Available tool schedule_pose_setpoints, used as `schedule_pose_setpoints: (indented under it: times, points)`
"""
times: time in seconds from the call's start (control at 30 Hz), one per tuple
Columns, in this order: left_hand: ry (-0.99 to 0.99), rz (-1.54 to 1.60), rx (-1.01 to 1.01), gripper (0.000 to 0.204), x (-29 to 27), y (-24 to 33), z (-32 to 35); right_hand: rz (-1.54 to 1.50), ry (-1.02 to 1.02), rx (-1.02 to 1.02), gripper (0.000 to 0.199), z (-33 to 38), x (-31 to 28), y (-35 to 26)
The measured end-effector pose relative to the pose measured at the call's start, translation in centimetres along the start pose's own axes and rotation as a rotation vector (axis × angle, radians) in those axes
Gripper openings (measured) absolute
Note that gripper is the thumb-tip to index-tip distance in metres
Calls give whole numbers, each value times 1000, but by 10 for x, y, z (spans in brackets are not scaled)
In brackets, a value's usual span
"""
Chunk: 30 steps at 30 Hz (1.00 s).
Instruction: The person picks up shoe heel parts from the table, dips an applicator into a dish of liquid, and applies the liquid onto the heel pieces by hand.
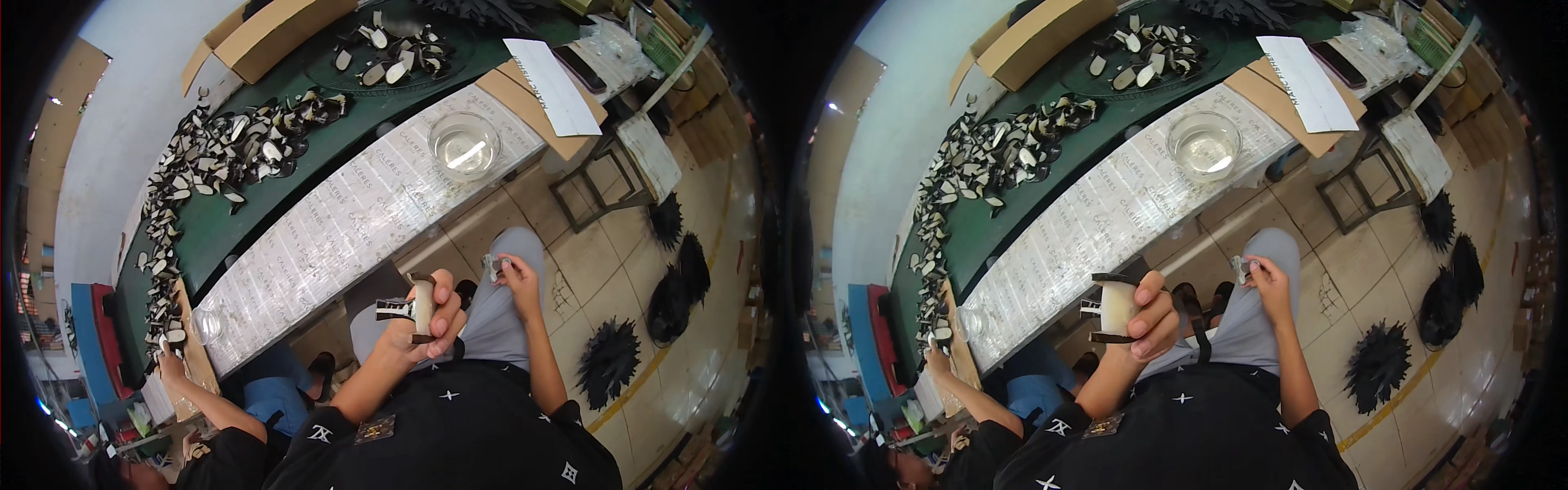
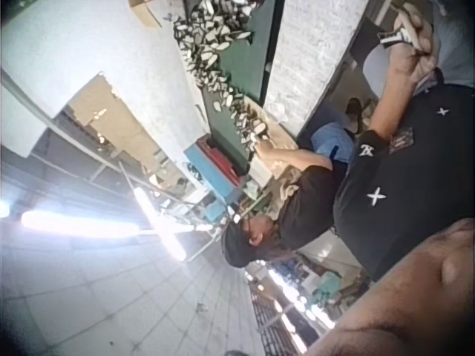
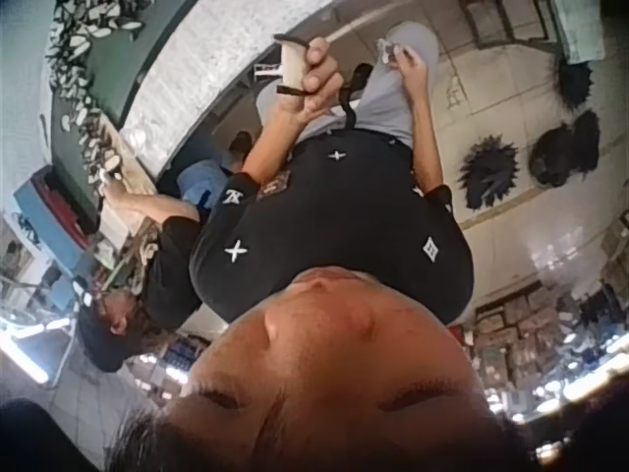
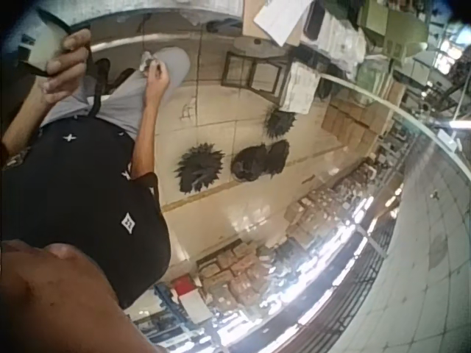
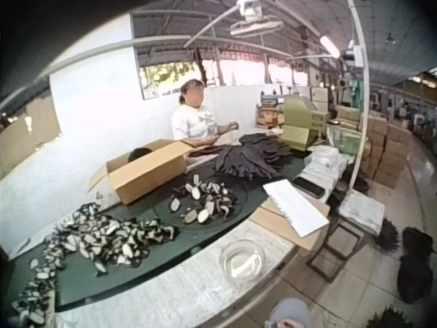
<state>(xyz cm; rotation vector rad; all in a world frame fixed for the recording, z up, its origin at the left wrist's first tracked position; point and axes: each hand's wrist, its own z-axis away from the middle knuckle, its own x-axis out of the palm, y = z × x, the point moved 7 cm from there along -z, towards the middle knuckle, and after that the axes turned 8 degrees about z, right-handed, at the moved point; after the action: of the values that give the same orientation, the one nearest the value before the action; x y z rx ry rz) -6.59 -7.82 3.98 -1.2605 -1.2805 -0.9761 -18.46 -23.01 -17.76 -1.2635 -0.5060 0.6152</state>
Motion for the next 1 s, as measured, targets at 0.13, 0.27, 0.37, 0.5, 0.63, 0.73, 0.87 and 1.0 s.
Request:
schedule_pose_setpoints:
  times: [0.13, 0.27, 0.37, 0.5, 0.63, 0.73, 0.87, 1.0]
  points:
    - [-94, 120, 10, 20, 3, 5, -7, -58, -12, -5, 24, 3, 3, 2]
    - [84, -986, -204, 33, -10, 45, -18, -80, 12, 2, 23, 2, -1, 3]
    - [137, -1419, -168, 34, 22, 94, -63, -62, 25, 19, 23, 2, -1, 6]
    - [248, -1686, 598, 43, 77, 203, -121, -61, 30, -11, 23, 2, 1, 6]
    - [507, -1995, 950, 61, 78, 283, -110, -71, 79, -43, 24, 5, -4, 2]
    - [720, -2329, 1048, 54, 55, 315, -81, -73, 112, -46, 25, 6, -14, 5]
    - [1208, -2648, 1164, 80, 18, 400, -6, -114, 30, 0, 25, -2, 5, 9]
    - [1353, -2537, 1221, 81, 27, 435, 2, -61, 12, 8, 25, 0, 3, 11]
